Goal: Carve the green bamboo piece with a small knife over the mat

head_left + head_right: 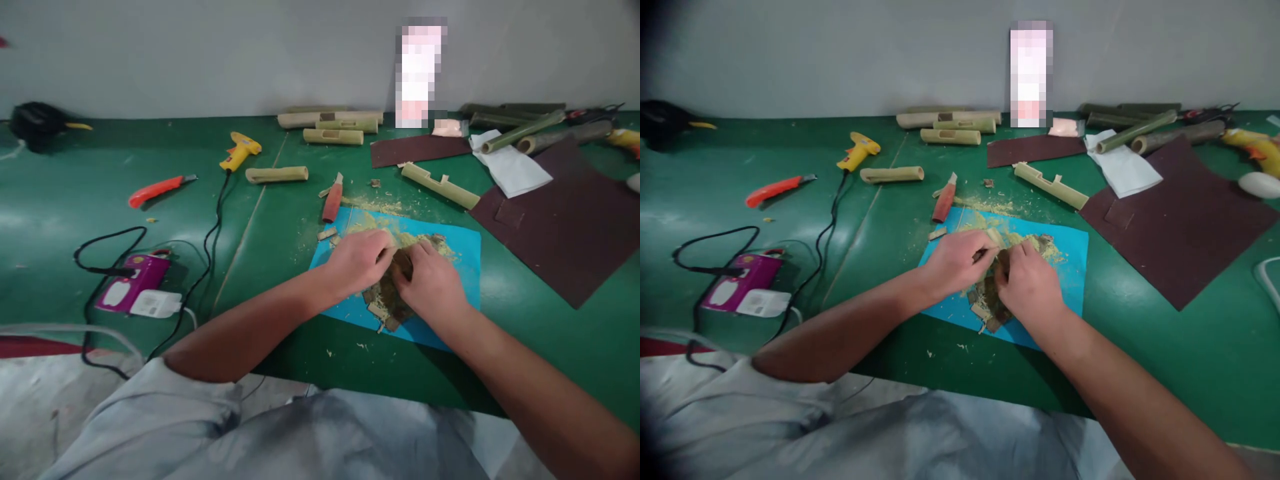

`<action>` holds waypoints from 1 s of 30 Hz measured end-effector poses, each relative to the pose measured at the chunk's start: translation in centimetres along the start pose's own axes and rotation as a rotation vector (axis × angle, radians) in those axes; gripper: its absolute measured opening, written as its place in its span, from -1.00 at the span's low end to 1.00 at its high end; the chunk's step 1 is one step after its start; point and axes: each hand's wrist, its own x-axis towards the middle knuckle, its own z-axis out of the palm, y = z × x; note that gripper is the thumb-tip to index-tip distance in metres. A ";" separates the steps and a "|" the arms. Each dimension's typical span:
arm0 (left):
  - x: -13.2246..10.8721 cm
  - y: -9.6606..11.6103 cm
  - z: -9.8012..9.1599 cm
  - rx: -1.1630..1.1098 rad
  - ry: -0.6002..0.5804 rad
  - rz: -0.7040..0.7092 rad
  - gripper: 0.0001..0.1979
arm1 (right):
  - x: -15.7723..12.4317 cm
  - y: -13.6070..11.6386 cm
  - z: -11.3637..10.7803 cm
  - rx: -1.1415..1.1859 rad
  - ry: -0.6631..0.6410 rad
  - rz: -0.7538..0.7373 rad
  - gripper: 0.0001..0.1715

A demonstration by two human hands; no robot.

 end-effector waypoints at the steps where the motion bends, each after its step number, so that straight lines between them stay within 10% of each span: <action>1: 0.1 -0.1 0.1 -0.014 0.000 -0.015 -0.77 | 0.0 0.0 0.0 -0.003 -0.002 0.012 -0.80; 30: 0.3 0.1 -0.4 0.034 0.044 0.020 -0.79 | 0.0 -0.6 -0.3 -0.035 -0.055 -0.003 -0.73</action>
